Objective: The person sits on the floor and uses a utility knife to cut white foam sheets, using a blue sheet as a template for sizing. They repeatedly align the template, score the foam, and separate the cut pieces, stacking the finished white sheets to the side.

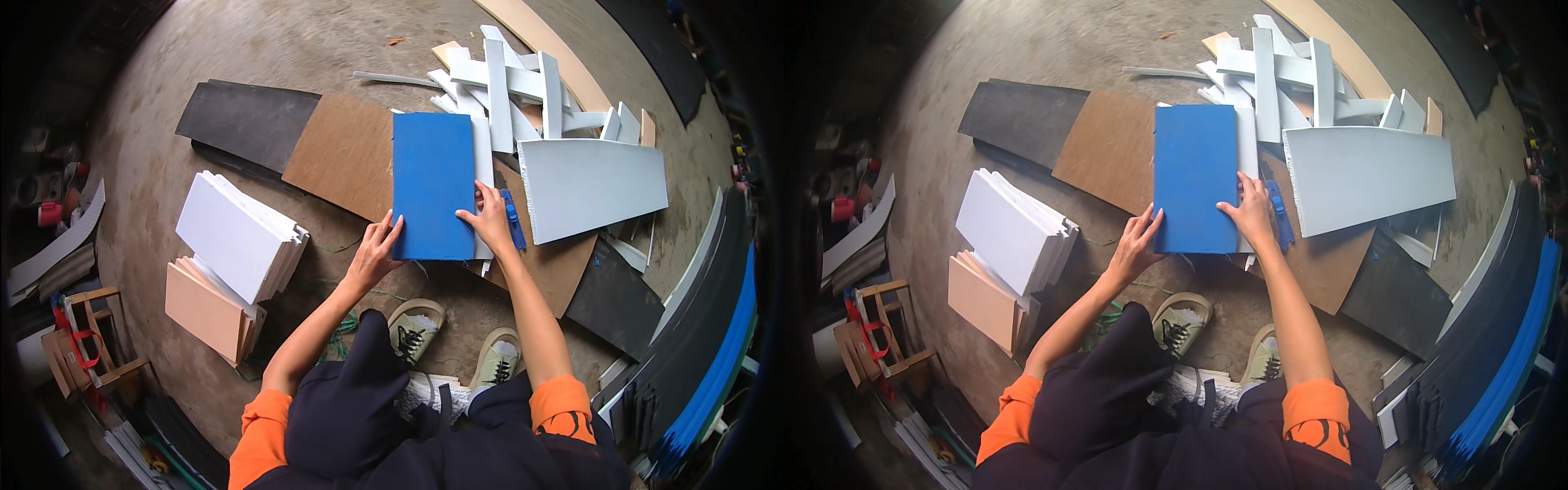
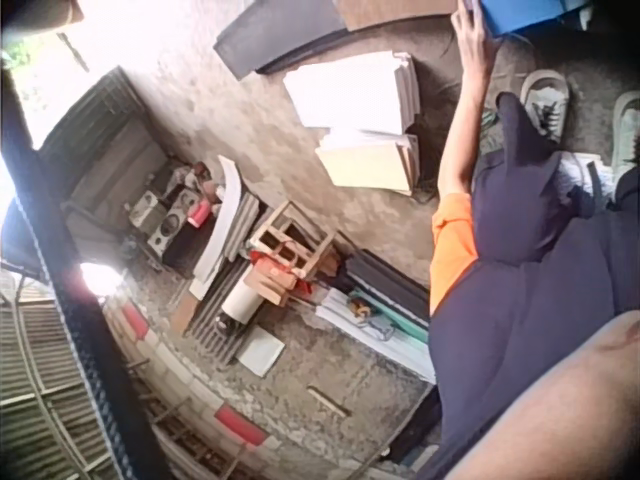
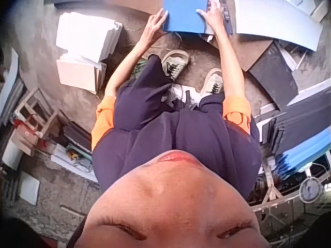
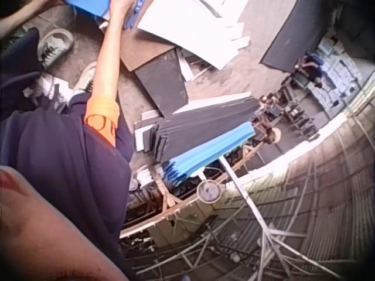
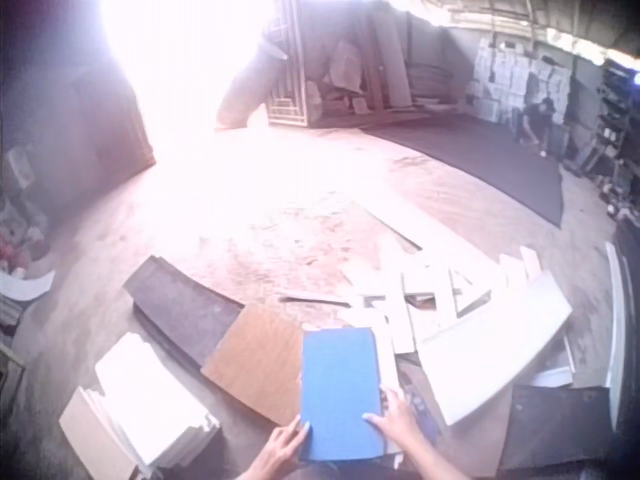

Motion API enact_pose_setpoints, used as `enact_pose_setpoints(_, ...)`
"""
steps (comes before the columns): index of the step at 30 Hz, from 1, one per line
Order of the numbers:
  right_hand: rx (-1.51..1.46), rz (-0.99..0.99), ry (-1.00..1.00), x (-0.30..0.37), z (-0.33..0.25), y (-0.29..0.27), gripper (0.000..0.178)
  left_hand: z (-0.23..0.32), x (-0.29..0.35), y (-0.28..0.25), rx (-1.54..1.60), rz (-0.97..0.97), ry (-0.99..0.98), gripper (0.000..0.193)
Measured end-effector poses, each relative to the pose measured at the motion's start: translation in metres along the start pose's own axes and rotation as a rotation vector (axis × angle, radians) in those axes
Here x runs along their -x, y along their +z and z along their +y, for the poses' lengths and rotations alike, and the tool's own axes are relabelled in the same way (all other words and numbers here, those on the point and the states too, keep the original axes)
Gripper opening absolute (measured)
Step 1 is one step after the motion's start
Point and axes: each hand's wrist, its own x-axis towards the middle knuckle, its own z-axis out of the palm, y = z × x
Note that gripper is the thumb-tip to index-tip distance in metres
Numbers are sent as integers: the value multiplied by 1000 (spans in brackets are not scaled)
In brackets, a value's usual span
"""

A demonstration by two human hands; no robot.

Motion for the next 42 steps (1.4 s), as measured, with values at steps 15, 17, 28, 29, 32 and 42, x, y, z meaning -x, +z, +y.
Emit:
enact_pose_setpoints(15,-24,-20,-28,-6,4,2,71,9,-3,-8,-128,-92,14,82)
enact_pose_setpoints(17,-7,-44,-11,-7,3,1,71,9,-3,-7,-70,-30,-20,73)
enact_pose_setpoints(28,-2,-114,11,-9,4,-3,70,-37,-73,-9,374,145,-424,44)
enact_pose_setpoints(29,-3,-109,3,-9,3,-3,70,-35,-75,-6,366,127,-411,42)
enact_pose_setpoints(32,-17,-96,-3,-9,4,-4,71,-33,-78,-10,325,99,-380,37)
enact_pose_setpoints(42,-32,-122,11,-12,1,0,72,-64,-167,-27,41,12,-566,37)
